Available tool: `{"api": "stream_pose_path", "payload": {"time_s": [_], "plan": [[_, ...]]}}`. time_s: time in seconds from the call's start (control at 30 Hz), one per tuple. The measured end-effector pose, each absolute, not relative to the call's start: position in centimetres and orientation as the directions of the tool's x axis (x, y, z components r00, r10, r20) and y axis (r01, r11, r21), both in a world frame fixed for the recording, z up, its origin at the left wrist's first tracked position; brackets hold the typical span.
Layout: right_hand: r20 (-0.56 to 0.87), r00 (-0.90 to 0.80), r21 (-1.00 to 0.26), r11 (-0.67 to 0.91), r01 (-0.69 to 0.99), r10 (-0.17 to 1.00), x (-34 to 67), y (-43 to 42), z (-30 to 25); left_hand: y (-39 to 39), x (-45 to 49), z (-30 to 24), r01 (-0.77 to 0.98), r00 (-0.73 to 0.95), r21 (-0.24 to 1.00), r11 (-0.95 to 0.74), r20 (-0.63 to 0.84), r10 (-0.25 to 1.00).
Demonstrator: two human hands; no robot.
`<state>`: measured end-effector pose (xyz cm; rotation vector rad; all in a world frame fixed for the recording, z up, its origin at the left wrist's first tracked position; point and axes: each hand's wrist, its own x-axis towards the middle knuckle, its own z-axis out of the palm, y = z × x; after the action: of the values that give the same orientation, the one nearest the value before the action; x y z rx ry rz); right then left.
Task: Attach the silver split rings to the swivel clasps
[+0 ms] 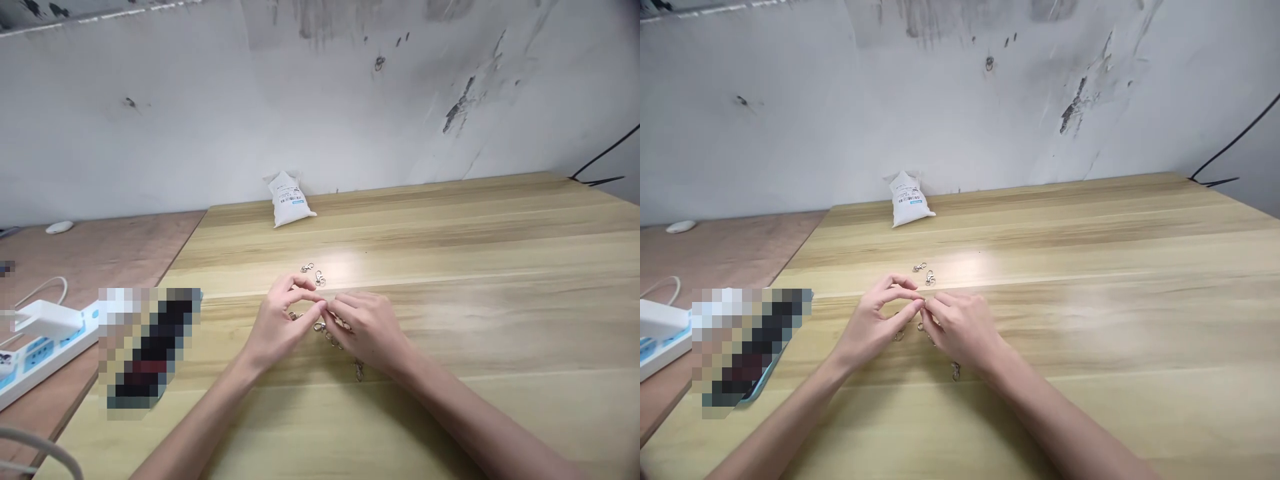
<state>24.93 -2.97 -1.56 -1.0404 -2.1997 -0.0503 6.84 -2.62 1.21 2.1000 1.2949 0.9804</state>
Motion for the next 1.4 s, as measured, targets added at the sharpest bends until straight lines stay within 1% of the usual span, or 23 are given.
{"api": "stream_pose_path", "payload": {"time_s": [0.17,0.27,0.37,0.53,0.7,0.77,0.9,1.0,1.17,1.23,1.33,1.4], "plan": [[0.617,-0.457,-0.158,0.670,0.725,0.640,25.0,-2.8,-1.6,-2.9,6.9,1.4,0.572,0.291,0.718,-0.397,0.274,0.917],[0.602,-0.464,-0.146,0.661,0.736,0.650,25.1,-2.7,-1.7,-2.9,7.0,1.2,0.576,0.292,0.726,-0.377,0.249,0.924],[0.558,-0.477,-0.152,0.649,0.746,0.679,25.2,-2.6,-1.9,-2.8,7.0,0.8,0.584,0.299,0.710,-0.395,0.264,0.917],[0.544,-0.463,-0.178,0.636,0.751,0.700,25.0,-2.5,-2.2,-2.6,7.0,0.5,0.644,0.313,0.624,-0.443,0.313,0.897],[0.564,-0.399,-0.216,0.596,0.774,0.723,25.4,-2.1,-2.0,-2.7,7.0,0.6,0.755,0.330,0.450,-0.477,0.368,0.870],[0.586,-0.400,-0.201,0.605,0.770,0.704,25.8,-1.9,-1.9,-2.7,6.9,0.6,0.764,0.361,0.419,-0.491,0.353,0.863],[0.631,-0.467,-0.172,0.699,0.694,0.619,26.3,-1.8,-1.5,-2.5,6.7,0.7,0.768,0.403,0.402,-0.498,0.302,0.864],[0.615,-0.510,-0.211,0.748,0.629,0.602,26.0,-2.2,-1.5,-2.5,6.5,0.8,0.768,0.421,0.397,-0.503,0.278,0.863],[0.569,-0.612,-0.193,0.812,0.550,0.550,25.2,-2.7,-1.7,-2.4,6.1,0.7,0.754,0.433,0.427,-0.499,0.250,0.866],[0.561,-0.599,-0.255,0.808,0.531,0.571,25.1,-2.8,-1.9,-2.3,5.9,0.8,0.744,0.427,0.455,-0.490,0.240,0.872],[0.557,-0.542,-0.409,0.776,0.480,0.629,25.1,-2.8,-1.8,-2.2,5.8,1.1,0.720,0.415,0.490,-0.492,0.265,0.870],[0.544,-0.472,-0.515,0.719,0.466,0.694,25.1,-2.9,-1.6,-2.3,5.9,1.3,0.702,0.405,0.508,-0.499,0.291,0.867]]}}
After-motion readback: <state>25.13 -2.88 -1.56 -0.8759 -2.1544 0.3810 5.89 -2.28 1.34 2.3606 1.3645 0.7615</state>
